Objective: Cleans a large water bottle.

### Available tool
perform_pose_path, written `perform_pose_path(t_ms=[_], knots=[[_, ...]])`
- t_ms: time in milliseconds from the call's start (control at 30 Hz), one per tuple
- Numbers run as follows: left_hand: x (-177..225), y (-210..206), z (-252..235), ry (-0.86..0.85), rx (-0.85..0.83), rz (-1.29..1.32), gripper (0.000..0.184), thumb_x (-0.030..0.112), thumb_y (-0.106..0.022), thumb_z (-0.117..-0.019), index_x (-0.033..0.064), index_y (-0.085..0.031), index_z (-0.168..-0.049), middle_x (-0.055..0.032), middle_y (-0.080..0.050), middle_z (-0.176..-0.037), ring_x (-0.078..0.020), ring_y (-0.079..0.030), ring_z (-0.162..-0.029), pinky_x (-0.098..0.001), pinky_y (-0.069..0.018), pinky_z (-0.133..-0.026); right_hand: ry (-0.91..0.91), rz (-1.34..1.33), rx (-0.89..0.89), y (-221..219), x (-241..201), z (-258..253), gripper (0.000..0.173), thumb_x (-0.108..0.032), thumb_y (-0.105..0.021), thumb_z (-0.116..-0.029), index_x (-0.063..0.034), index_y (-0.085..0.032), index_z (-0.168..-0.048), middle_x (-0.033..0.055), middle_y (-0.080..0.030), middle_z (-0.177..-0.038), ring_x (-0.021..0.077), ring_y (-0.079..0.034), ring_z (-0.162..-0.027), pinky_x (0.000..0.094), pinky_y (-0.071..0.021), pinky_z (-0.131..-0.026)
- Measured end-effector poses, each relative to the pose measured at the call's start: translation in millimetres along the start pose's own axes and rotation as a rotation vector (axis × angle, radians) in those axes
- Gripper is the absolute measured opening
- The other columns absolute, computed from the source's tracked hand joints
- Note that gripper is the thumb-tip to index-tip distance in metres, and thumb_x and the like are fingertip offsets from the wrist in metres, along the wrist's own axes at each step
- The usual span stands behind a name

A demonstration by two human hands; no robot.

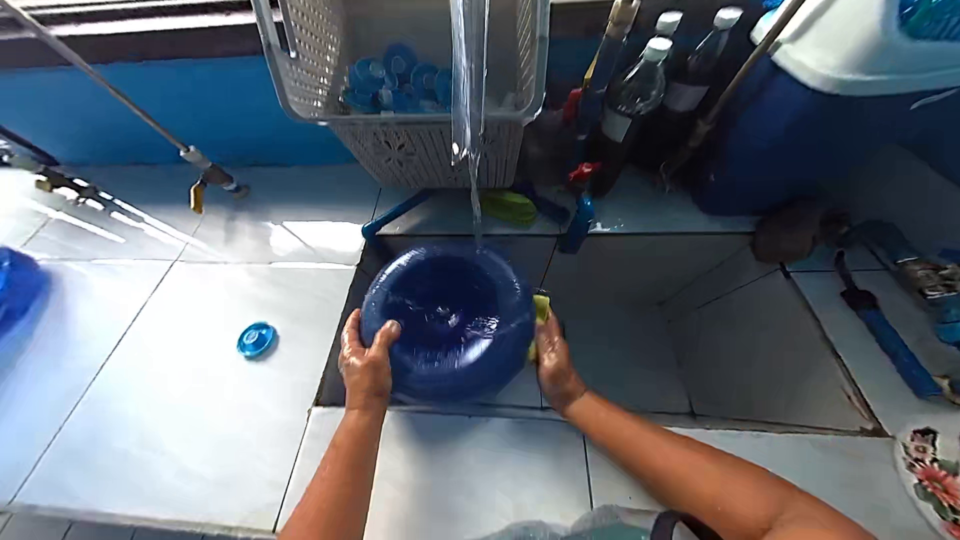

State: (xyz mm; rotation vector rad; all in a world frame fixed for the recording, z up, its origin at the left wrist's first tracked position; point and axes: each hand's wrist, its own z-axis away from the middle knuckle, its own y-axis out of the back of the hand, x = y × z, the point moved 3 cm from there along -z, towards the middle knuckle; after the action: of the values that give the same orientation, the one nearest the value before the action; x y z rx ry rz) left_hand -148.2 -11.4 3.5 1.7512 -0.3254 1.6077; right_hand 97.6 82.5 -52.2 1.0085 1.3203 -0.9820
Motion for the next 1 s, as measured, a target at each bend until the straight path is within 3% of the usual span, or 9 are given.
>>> perform_pose_path(t_ms=[67,133,233,333,433,533,700,867,1000], knots=[[5,-2,-2,-0.113,-0.037,-0.218,0.073,0.024,-0.056,-0.1004,-0.0049,-0.023,-0.159,-0.0267,-0.027,-0.163,-0.0339,-0.027,-0.152,-0.0485,-0.0234,-0.124,0.008,0.060,-0.033,-17,-16,-3,0.058,-0.012,-0.039,-0.1055,0.0146,-0.024,-0.155,0.0370,-0.032,-0.157,0.0359,-0.040,-0.146,0.0407,-0.0337,-0.120],[20,-16,-2,-0.375,-0.167,-0.600,0.058,0.024,-0.046,-0.1040,-0.0060,-0.039,-0.153,-0.0278,-0.022,-0.166,-0.0439,-0.014,-0.156,-0.0644,-0.0074,-0.124,0.070,0.192,-0.046,-18,-22,-52,0.049,-0.016,-0.036,-0.1095,0.0114,-0.039,-0.150,0.0333,-0.046,-0.150,0.0376,-0.048,-0.140,0.0459,-0.0383,-0.117],[44,-45,-3,-0.430,-0.334,-0.910,0.054,0.034,-0.030,-0.1099,0.0067,-0.045,-0.154,-0.0119,-0.036,-0.164,-0.0341,-0.022,-0.156,-0.0626,-0.0093,-0.124,0.131,0.222,0.041,-47,-15,-65,0.049,-0.015,-0.032,-0.1106,0.0114,-0.037,-0.152,0.0320,-0.041,-0.155,0.0386,-0.039,-0.147,0.0462,-0.0299,-0.123],[61,-53,-21,-0.282,-0.365,-0.916,0.062,0.041,-0.027,-0.1116,0.0001,-0.036,-0.157,-0.0188,-0.031,-0.165,-0.0354,-0.022,-0.156,-0.0583,-0.0127,-0.125,0.240,0.144,0.056,-93,-3,-8,0.068,-0.020,-0.042,-0.1027,0.0203,-0.021,-0.153,0.0422,-0.023,-0.159,0.0520,-0.023,-0.151,0.0541,-0.0202,-0.126],[71,-59,-3,-0.348,-0.555,-0.932,0.082,0.052,-0.043,-0.1048,-0.0073,-0.023,-0.158,-0.0286,-0.018,-0.166,-0.0408,-0.015,-0.156,-0.0562,-0.0139,-0.126,0.144,0.114,-0.071,-67,-13,-58,0.050,-0.013,-0.039,-0.1073,0.0161,-0.038,-0.148,0.0351,-0.040,-0.154,0.0420,-0.039,-0.147,0.0486,-0.0296,-0.123],[67,-71,5,-0.466,-0.703,-0.997,0.116,0.078,-0.054,-0.0870,-0.0001,-0.013,-0.163,-0.0199,-0.005,-0.171,-0.0342,-0.002,-0.159,-0.0546,-0.0048,-0.127,0.023,0.061,-0.120,-34,-15,-113,0.043,-0.015,-0.036,-0.1109,0.0143,-0.053,-0.137,0.0309,-0.058,-0.138,0.0347,-0.055,-0.132,0.0465,-0.0411,-0.113],[87,-103,-38,-0.277,-0.455,-0.903,0.101,0.068,-0.046,-0.0986,-0.0057,-0.015,-0.161,-0.0281,-0.008,-0.168,-0.0442,-0.006,-0.157,-0.0658,-0.0048,-0.123,0.156,0.072,0.081,-65,-10,-14,0.062,-0.016,-0.042,-0.1014,0.0225,-0.028,-0.149,0.0441,-0.032,-0.153,0.0498,-0.034,-0.146,0.0508,-0.0281,-0.123],[76,-108,15,-0.567,-0.745,-1.036,0.117,0.079,-0.050,-0.0880,-0.0040,-0.013,-0.162,-0.0236,-0.002,-0.170,-0.0375,0.001,-0.158,-0.0600,-0.0013,-0.125,-0.131,-0.048,-0.065,3,-6,-113,0.042,-0.022,-0.037,-0.1114,0.0085,-0.059,-0.132,0.0242,-0.065,-0.124,0.0269,-0.062,-0.114,0.0453,-0.0491,-0.101],[88,-123,-27,-0.399,-0.499,-0.918,0.107,0.068,-0.057,-0.0928,-0.0063,-0.018,-0.160,-0.0281,-0.010,-0.168,-0.0448,-0.006,-0.157,-0.0666,-0.0034,-0.123,0.000,-0.052,0.122,-38,-2,-17,0.058,-0.015,-0.038,-0.1058,0.0160,-0.026,-0.153,0.0380,-0.034,-0.155,0.0407,-0.037,-0.147,0.0461,-0.0306,-0.122]])
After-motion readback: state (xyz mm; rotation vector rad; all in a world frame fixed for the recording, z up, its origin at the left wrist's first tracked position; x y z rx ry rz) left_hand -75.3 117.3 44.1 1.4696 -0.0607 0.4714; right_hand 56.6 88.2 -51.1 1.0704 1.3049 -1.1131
